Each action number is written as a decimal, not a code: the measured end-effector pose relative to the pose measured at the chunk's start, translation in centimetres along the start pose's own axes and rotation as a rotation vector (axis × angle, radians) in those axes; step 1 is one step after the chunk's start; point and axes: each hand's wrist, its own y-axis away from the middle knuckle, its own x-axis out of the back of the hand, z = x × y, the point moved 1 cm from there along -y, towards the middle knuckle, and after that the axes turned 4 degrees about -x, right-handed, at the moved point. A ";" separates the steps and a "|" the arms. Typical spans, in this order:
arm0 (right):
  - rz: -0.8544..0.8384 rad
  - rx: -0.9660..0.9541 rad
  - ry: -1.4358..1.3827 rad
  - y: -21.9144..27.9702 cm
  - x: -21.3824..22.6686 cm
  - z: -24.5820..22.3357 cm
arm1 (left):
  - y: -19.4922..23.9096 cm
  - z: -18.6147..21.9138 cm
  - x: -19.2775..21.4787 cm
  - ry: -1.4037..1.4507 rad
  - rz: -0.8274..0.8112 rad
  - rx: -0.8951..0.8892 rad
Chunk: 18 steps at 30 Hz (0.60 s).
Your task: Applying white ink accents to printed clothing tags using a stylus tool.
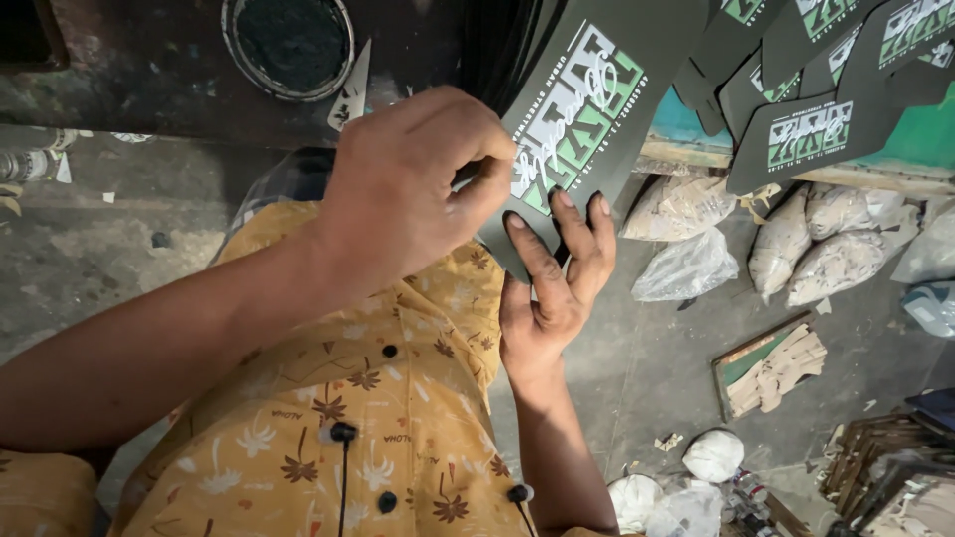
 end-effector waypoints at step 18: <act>0.019 -0.006 0.003 0.1 -0.2 0.2 | 0.0 -0.1 -0.2 -0.031 -0.012 -0.001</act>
